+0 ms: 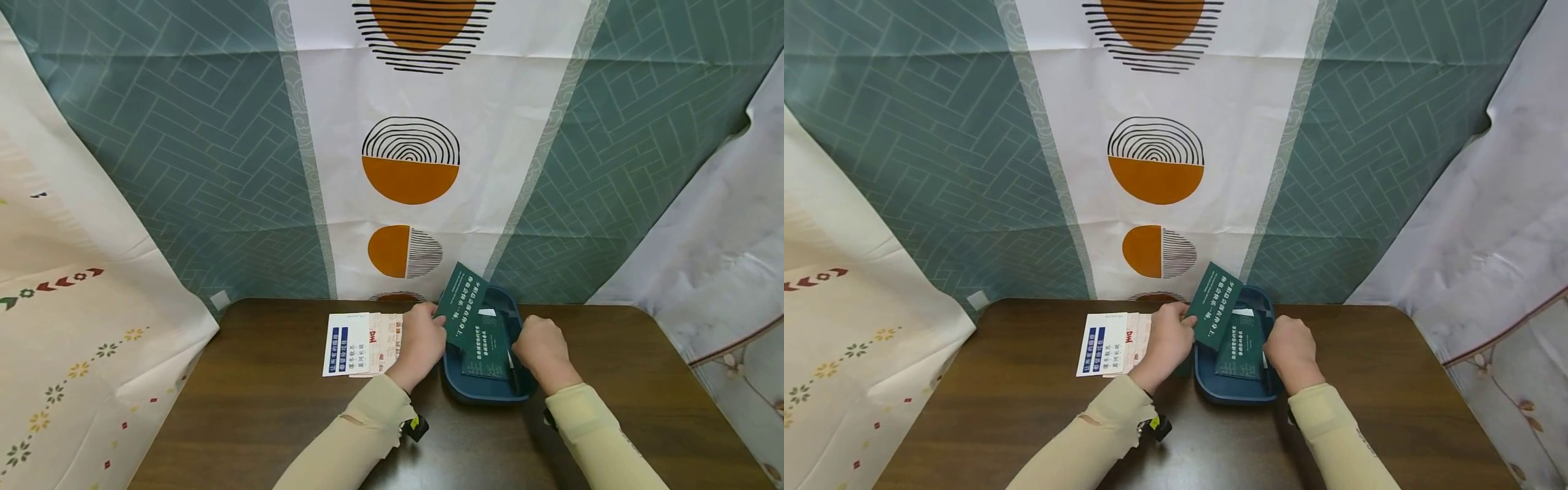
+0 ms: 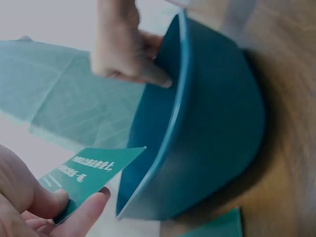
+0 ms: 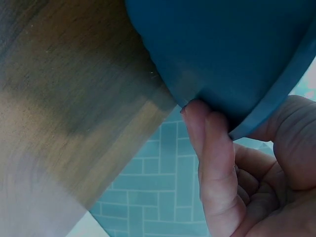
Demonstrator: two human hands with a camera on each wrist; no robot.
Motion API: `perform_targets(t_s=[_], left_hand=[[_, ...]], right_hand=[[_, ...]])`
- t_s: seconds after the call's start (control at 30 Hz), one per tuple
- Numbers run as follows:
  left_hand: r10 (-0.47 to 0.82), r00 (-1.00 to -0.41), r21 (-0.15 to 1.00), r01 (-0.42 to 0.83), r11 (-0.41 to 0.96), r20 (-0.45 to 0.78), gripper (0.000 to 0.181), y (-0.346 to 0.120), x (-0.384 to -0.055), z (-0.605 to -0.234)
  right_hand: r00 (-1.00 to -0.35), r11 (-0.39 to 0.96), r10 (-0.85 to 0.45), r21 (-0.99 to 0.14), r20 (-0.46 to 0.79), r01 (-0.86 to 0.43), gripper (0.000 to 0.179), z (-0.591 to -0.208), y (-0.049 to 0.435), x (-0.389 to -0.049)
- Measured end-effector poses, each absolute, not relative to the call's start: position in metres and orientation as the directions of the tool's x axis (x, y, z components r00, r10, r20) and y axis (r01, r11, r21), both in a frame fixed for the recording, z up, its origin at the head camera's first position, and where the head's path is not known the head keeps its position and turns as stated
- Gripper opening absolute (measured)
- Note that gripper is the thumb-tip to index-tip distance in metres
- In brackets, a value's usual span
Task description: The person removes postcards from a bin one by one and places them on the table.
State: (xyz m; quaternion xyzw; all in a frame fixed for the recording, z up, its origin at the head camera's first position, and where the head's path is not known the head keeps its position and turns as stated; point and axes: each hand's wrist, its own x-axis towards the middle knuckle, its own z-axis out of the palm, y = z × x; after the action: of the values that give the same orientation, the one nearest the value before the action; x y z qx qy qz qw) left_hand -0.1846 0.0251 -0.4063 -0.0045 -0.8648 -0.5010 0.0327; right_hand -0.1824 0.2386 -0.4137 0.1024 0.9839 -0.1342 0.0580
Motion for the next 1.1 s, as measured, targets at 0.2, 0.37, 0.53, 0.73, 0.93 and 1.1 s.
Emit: perform_targets(t_s=[0.2,0.37,0.53,0.73,0.93,1.1], left_hand=[[-0.093,-0.988,0.911,0.073,0.405,0.12,0.015,0.0,-0.191,-0.399],[-0.13,-0.983,0.935,0.074,0.346,0.126,0.024,-0.024,-0.193,-0.394],[-0.19,-0.975,0.936,0.046,0.35,0.119,0.022,-0.046,-0.194,-0.394],[-0.23,-0.968,0.94,0.02,0.341,0.104,0.023,-0.066,-0.194,-0.395],[-0.282,-0.955,0.937,-0.013,0.35,0.092,0.025,-0.083,-0.191,-0.397],[-0.307,-0.949,0.934,-0.043,0.355,0.073,0.03,-0.1,-0.187,-0.399]], right_hand=[[-0.969,0.939,0.188,-0.259,-0.159,0.225,0.025,-0.413,0.238,-0.181],[-0.968,0.939,0.194,-0.256,-0.159,0.23,0.026,-0.413,0.238,-0.181],[-0.968,0.94,0.198,-0.251,-0.156,0.233,0.028,-0.414,0.238,-0.182],[-0.968,0.941,0.2,-0.245,-0.154,0.233,0.028,-0.414,0.239,-0.181],[-0.969,0.94,0.193,-0.255,-0.156,0.228,0.026,-0.412,0.239,-0.181],[-0.968,0.939,0.191,-0.258,-0.162,0.228,0.026,-0.413,0.238,-0.181]])
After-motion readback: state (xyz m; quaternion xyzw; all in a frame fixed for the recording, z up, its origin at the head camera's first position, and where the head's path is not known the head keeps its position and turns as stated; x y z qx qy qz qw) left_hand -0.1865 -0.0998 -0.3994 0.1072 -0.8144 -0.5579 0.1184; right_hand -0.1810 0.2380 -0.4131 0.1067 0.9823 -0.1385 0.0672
